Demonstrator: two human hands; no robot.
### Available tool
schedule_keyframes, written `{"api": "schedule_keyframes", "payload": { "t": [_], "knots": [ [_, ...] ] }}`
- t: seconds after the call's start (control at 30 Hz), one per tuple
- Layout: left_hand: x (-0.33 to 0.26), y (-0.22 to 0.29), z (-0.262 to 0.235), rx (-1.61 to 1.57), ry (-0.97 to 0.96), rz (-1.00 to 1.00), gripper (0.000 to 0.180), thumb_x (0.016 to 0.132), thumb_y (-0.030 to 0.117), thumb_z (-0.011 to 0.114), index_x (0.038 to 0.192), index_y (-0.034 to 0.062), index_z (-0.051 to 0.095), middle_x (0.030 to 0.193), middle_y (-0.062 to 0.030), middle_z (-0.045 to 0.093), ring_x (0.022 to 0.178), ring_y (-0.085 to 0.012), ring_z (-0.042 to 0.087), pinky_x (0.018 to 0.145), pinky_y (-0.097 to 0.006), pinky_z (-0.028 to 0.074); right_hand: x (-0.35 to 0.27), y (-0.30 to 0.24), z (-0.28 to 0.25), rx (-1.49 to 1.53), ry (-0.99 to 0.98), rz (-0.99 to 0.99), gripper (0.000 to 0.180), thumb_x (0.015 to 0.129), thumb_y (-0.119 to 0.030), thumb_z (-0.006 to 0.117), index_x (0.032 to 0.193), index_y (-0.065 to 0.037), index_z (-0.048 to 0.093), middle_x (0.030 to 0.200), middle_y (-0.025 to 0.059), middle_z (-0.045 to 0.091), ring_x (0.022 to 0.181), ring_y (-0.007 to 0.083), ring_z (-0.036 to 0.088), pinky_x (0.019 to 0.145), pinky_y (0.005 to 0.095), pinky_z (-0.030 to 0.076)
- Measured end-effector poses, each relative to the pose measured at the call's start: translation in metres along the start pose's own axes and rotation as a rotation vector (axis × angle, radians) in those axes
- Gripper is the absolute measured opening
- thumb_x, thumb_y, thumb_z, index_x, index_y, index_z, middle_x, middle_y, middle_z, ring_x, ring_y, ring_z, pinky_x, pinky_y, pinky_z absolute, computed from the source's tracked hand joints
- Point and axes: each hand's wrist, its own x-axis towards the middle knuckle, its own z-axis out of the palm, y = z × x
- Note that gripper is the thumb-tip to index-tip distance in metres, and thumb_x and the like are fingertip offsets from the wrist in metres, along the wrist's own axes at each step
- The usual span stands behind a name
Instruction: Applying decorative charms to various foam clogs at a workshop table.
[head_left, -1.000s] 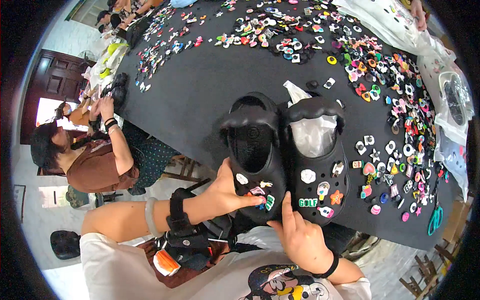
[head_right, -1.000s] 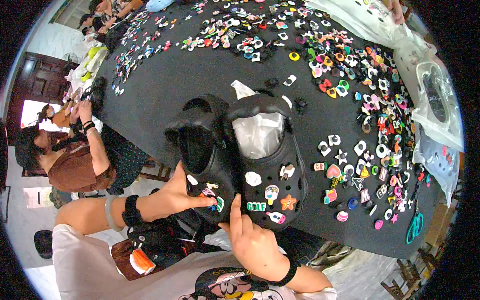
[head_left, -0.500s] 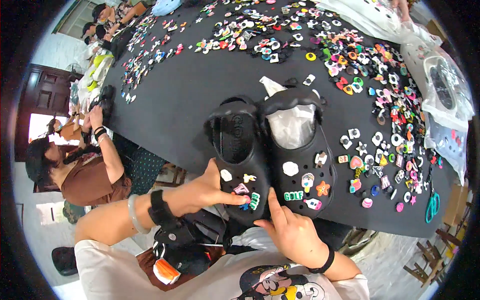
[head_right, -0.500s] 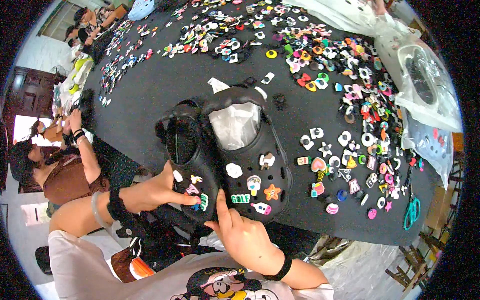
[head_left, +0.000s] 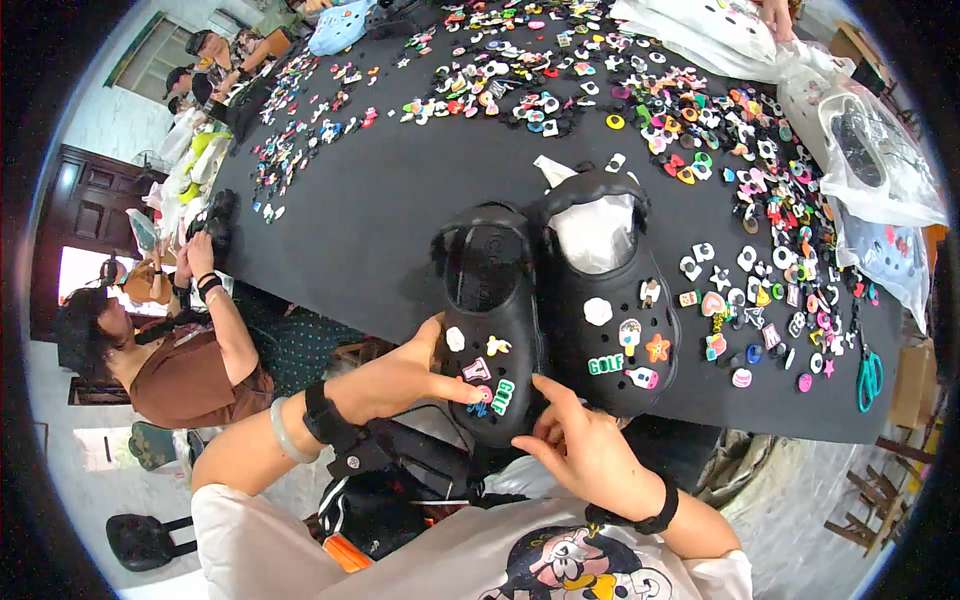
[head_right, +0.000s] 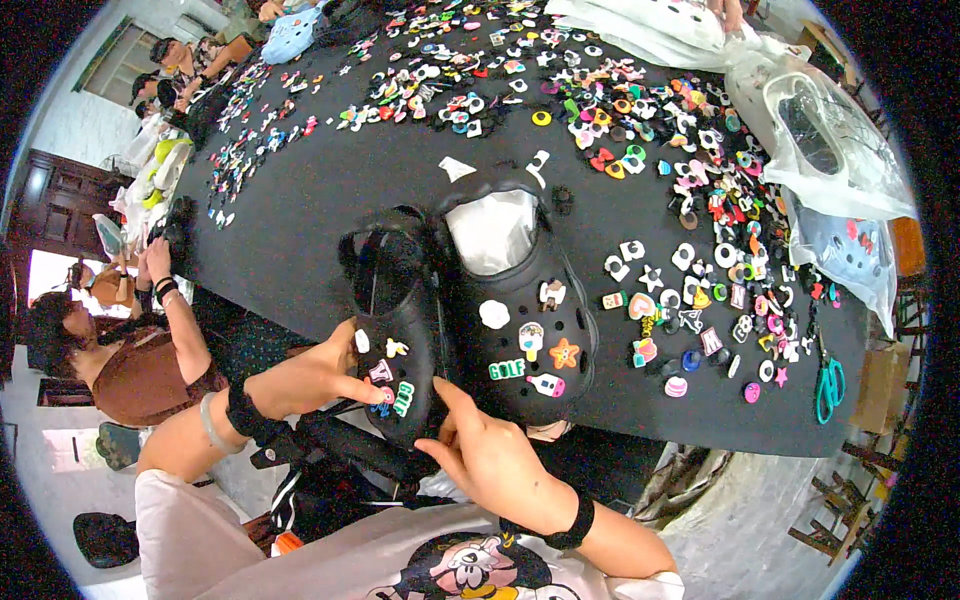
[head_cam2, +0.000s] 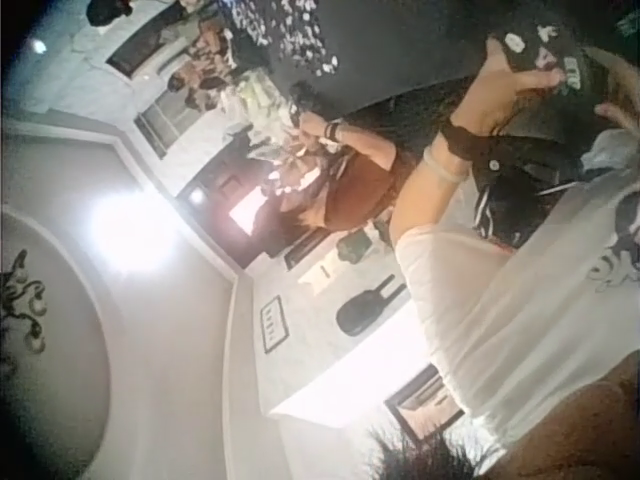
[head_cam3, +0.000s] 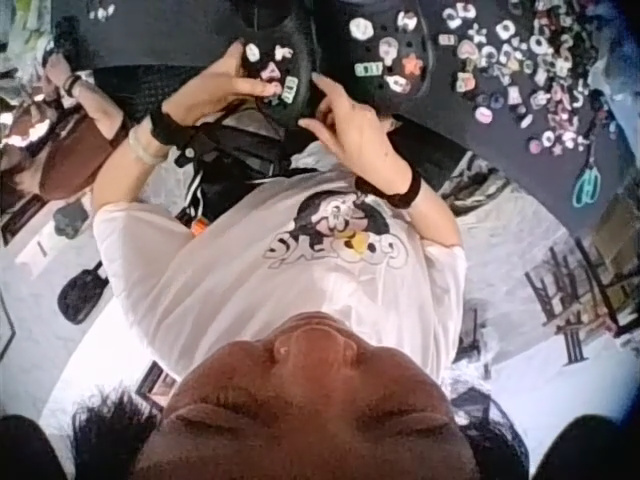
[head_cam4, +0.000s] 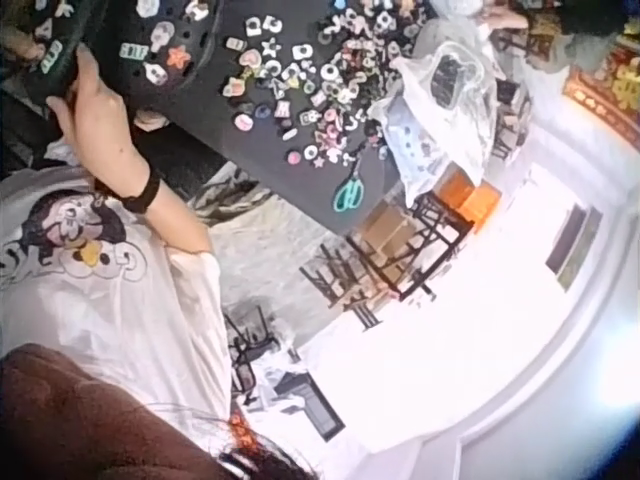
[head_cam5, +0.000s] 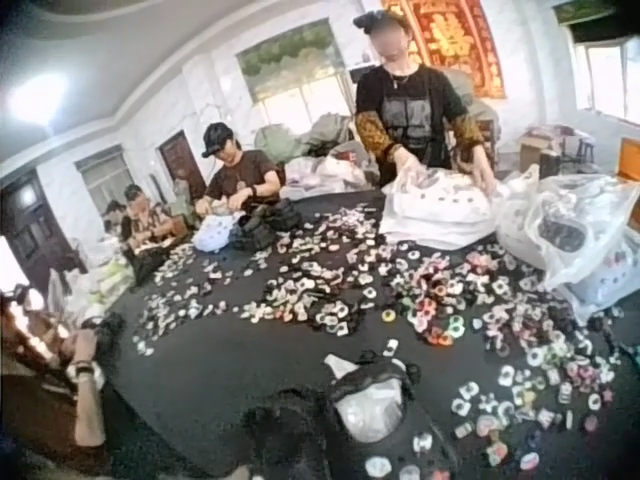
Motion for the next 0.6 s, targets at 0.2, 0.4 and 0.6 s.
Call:
{"api": "schedule_keyframes", "payload": {
  "t": [0.2, 0.4, 0.6],
  "knots": [
    [-0.01, -0.011, 0.007, 0.138, 0.073, 0.072, 0.106, 0.077, 0.005, 0.08, 0.151, -0.0016, 0.006, 0.146, -0.0136, 0.039, 0.135, -0.0216, 0.039, 0.113, -0.036, 0.031, 0.013, 0.015, 0.009, 0.355, -0.087, 0.201, 0.05, 0.089, -0.016, 0.072, 0.119, -0.003, 0.034, 0.065, 0.0099, 0.061, 0.054, 0.0206, 0.062, 0.05, 0.032, 0.046],
    [-0.008, -0.013, 0.001, 0.182, 0.067, 0.079, 0.106, 0.075, 0.008, 0.082, 0.15, -0.003, 0.009, 0.143, -0.0156, 0.039, 0.133, -0.0235, 0.041, 0.113, -0.036, 0.033, 0.015, 0.016, 0.012, 0.335, -0.11, 0.211, 0.049, 0.088, -0.018, 0.073, 0.115, -0.004, 0.034, 0.062, 0.0097, 0.06, 0.052, 0.0219, 0.061, 0.049, 0.0333, 0.046],
    [-0.003, -0.013, 0.002, 0.218, 0.093, 0.09, 0.1, 0.073, 0.016, 0.086, 0.145, -0.0046, 0.02, 0.139, -0.0166, 0.043, 0.131, -0.0241, 0.042, 0.112, -0.036, 0.033, 0.015, 0.018, 0.015, 0.35, -0.093, 0.196, 0.049, 0.088, -0.017, 0.072, 0.115, -0.003, 0.033, 0.062, 0.0096, 0.061, 0.052, 0.0221, 0.061, 0.049, 0.0337, 0.046]
  ]
}}
